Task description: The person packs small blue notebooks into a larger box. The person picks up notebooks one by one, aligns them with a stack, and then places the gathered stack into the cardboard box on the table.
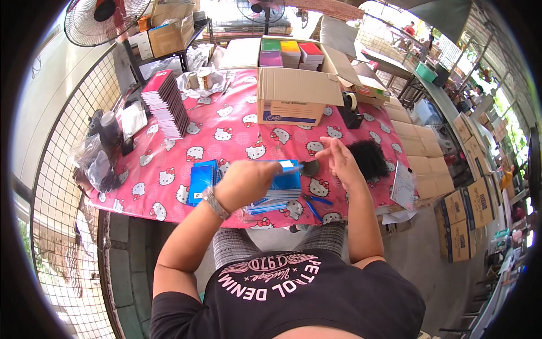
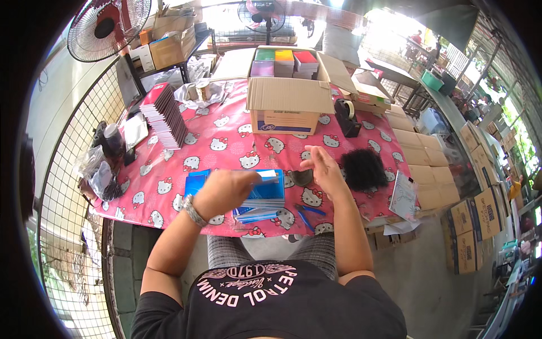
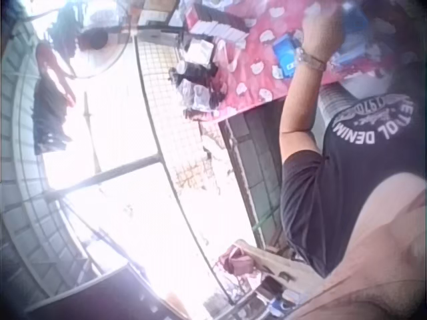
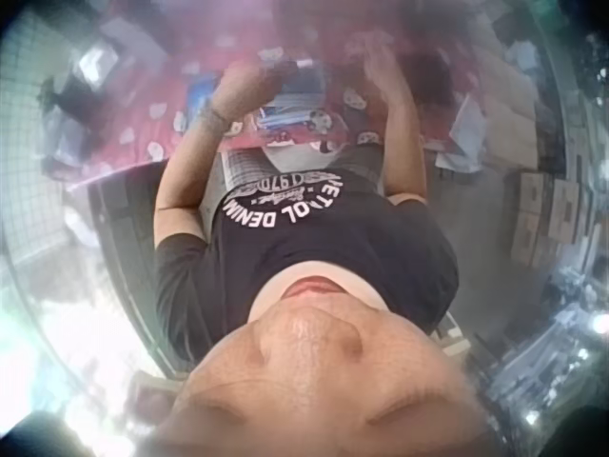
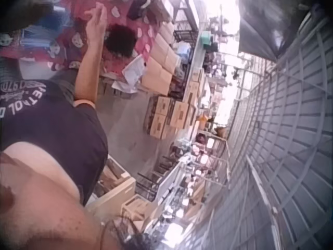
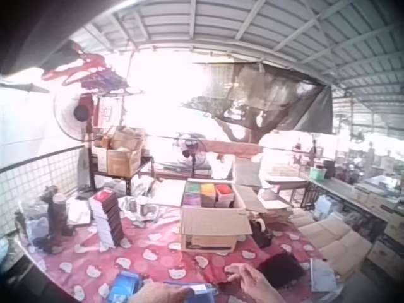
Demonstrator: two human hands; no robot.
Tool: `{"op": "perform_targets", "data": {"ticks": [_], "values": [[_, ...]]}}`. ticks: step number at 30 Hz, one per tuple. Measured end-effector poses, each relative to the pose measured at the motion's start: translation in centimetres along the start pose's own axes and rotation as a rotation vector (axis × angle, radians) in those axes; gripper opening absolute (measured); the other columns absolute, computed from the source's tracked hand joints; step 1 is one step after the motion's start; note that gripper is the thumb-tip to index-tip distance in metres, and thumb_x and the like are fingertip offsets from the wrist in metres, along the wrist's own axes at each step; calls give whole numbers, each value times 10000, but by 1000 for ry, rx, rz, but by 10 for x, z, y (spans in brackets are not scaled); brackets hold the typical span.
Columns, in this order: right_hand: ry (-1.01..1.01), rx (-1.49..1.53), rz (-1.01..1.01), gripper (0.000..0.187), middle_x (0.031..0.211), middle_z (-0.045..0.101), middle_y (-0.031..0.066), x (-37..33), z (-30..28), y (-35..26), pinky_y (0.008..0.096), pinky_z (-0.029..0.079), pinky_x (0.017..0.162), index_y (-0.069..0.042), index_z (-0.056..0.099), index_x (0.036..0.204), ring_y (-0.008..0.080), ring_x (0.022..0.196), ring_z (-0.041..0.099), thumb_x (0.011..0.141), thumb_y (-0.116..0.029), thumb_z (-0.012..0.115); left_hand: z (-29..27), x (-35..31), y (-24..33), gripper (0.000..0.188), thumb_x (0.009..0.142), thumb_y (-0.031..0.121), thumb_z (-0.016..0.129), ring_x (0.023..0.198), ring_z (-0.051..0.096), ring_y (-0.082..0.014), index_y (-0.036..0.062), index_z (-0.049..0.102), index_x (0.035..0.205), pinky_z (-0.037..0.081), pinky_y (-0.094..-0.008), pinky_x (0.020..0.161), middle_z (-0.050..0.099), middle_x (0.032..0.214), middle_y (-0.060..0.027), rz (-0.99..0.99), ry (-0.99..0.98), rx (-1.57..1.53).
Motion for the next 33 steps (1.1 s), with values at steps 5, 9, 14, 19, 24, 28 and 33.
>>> {"op": "perform_targets", "data": {"ticks": [5, 9, 14, 19, 24, 28, 33], "values": [[68, 236, -50, 453, 1067, 673, 70, -36, 22, 5, 204, 396, 494, 18, 560, 1294, 46, 559, 460, 1074, -343, 399, -12, 26, -4, 219, 847, 150, 595, 856, 677, -333, 68, 604, 1049, 512, -485, 715, 684, 908, -148, -84, 46, 162], [127, 33, -234, 500, 1301, 561, 142, -54, 60, -10, 265, 442, 660, 34, 478, 1400, 120, 739, 510, 1071, -331, 385, -2, 27, 5, 234, 814, 174, 633, 968, 657, -297, 64, 592, 1017, 480, -465, 801, 671, 985, -117, -112, 138, 257], [-49, -156, -302, 535, 1299, 465, 194, -49, 90, -9, 352, 406, 1003, 65, 424, 1442, 266, 1135, 498, 1068, -318, 426, 2, 28, 9, 210, 810, 192, 646, 959, 643, -280, 67, 592, 970, 444, -449, 864, 659, 947, -100, -98, 165, 193], [-136, -252, -289, 450, 1154, 440, 58, -26, 45, -32, 235, 453, 739, -30, 445, 1475, 105, 834, 467, 1079, -243, 426, -1, 30, 17, 218, 815, 234, 659, 947, 638, -277, 65, 599, 938, 435, -451, 886, 658, 929, -96, 50, 191, 151], [-288, -395, -478, 423, 987, 544, 84, -21, 49, -57, 284, 499, 795, -21, 566, 1361, 163, 869, 564, 953, -96, 646, -3, 28, 26, 268, 791, 301, 702, 915, 638, -275, 70, 614, 894, 424, -450, 923, 653, 859, -85, 58, 281, 162], [-219, -232, -408, 290, 857, 630, 76, -19, 46, -61, 295, 521, 693, -10, 681, 1158, 161, 754, 623, 873, -37, 723, 2, 24, 27, 279, 773, 338, 731, 867, 644, -264, 82, 627, 815, 418, -458, 937, 646, 805, -67, 24, 416, 182], [-209, -360, -529, 136, 853, 686, 101, -21, 49, -75, 299, 527, 652, 6, 697, 1028, 144, 760, 666, 902, -43, 692, 4, 27, 25, 266, 785, 339, 738, 822, 653, -253, 96, 630, 798, 434, -429, 908, 647, 786, -61, 46, 430, 180]]}}
Point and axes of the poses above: each hand's wrist, its own x-axis towards the middle knuckle, its own z-axis out of the palm, y = z × x, the point moved 8 cm from there along x, towards the middle knuckle
